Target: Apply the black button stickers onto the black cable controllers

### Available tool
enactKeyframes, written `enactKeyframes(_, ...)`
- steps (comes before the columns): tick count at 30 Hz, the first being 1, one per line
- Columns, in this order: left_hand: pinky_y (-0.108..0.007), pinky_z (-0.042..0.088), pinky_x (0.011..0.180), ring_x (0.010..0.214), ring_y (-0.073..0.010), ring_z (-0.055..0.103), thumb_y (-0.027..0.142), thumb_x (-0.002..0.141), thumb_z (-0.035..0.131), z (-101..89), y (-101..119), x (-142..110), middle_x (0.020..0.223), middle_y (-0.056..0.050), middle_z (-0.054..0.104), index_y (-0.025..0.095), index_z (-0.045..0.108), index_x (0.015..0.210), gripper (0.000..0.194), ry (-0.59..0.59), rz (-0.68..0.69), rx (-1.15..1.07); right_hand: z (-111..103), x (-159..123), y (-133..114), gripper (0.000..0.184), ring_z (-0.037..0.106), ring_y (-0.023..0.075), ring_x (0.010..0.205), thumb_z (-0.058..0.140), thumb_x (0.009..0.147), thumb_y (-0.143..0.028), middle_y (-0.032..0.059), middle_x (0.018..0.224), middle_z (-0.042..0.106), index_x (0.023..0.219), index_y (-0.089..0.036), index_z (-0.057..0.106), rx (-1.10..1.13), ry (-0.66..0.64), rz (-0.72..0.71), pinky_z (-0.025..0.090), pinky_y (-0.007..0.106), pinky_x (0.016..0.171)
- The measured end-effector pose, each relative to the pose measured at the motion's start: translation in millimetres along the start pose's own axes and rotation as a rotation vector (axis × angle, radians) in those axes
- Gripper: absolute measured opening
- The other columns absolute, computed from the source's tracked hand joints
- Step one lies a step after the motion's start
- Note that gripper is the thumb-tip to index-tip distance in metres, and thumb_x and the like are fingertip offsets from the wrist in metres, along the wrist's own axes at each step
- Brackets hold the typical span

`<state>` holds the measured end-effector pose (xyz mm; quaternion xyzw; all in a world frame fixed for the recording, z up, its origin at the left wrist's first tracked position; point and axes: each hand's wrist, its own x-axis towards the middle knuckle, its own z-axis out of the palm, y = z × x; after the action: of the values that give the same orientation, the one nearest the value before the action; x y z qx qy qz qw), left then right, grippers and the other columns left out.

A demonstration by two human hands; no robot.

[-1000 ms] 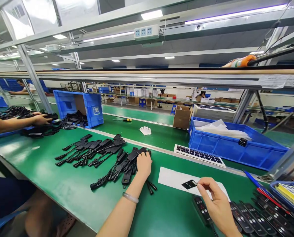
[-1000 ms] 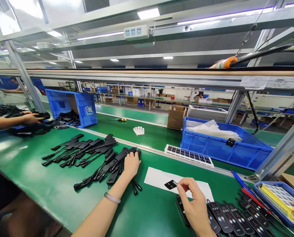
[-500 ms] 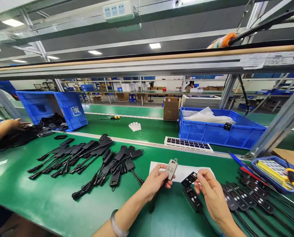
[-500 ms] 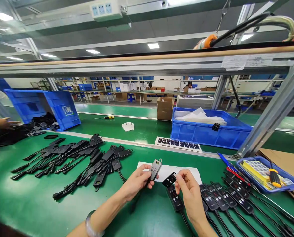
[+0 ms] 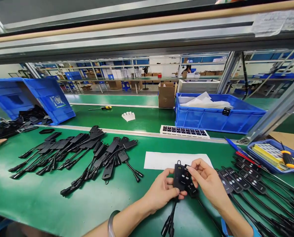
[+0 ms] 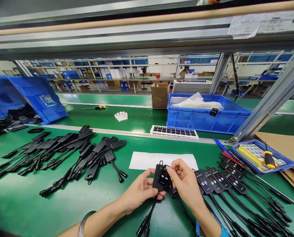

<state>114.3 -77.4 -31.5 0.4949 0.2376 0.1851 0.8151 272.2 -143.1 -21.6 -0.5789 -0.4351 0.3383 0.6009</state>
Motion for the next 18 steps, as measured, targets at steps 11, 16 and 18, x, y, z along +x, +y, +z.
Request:
enactKeyframes(11,-0.034,0.052,0.078,0.084,-0.0224,0.067,0.014,0.066,0.071,2.7,3.2,-2.5,0.09,-0.012,0.067,0.014,0.045,0.11,0.051,-0.066,-0.071,-0.049,4.5,-1.8,4.2,0.034,0.045,0.01,0.051,0.068,0.075,-0.047,-0.0006,0.063,0.051,0.08,-0.016,0.055,-0.059,0.0,0.022,0.04,0.017,0.039)
enactKeyframes(16,-0.033,0.052,0.078,0.082,-0.0201,0.067,0.015,0.068,0.068,2.9,3.8,-3.0,0.09,-0.013,0.067,0.013,0.043,0.111,0.05,-0.081,-0.065,-0.049,6.1,-3.3,3.3,0.031,0.047,0.0104,0.052,0.068,0.075,-0.044,-0.0008,0.063,0.052,0.08,-0.016,0.055,-0.048,0.001,0.018,0.041,0.017,0.04)
enactKeyframes(18,-0.03,0.052,0.074,0.077,-0.0179,0.067,0.016,0.071,0.067,3.5,4.5,-3.3,0.091,-0.014,0.068,0.013,0.043,0.111,0.048,-0.079,-0.065,-0.037,6.5,-4.2,3.2,0.031,0.048,0.0104,0.052,0.069,0.075,-0.044,-0.0011,0.063,0.052,0.08,-0.016,0.055,-0.046,0.008,0.023,0.041,0.017,0.039)
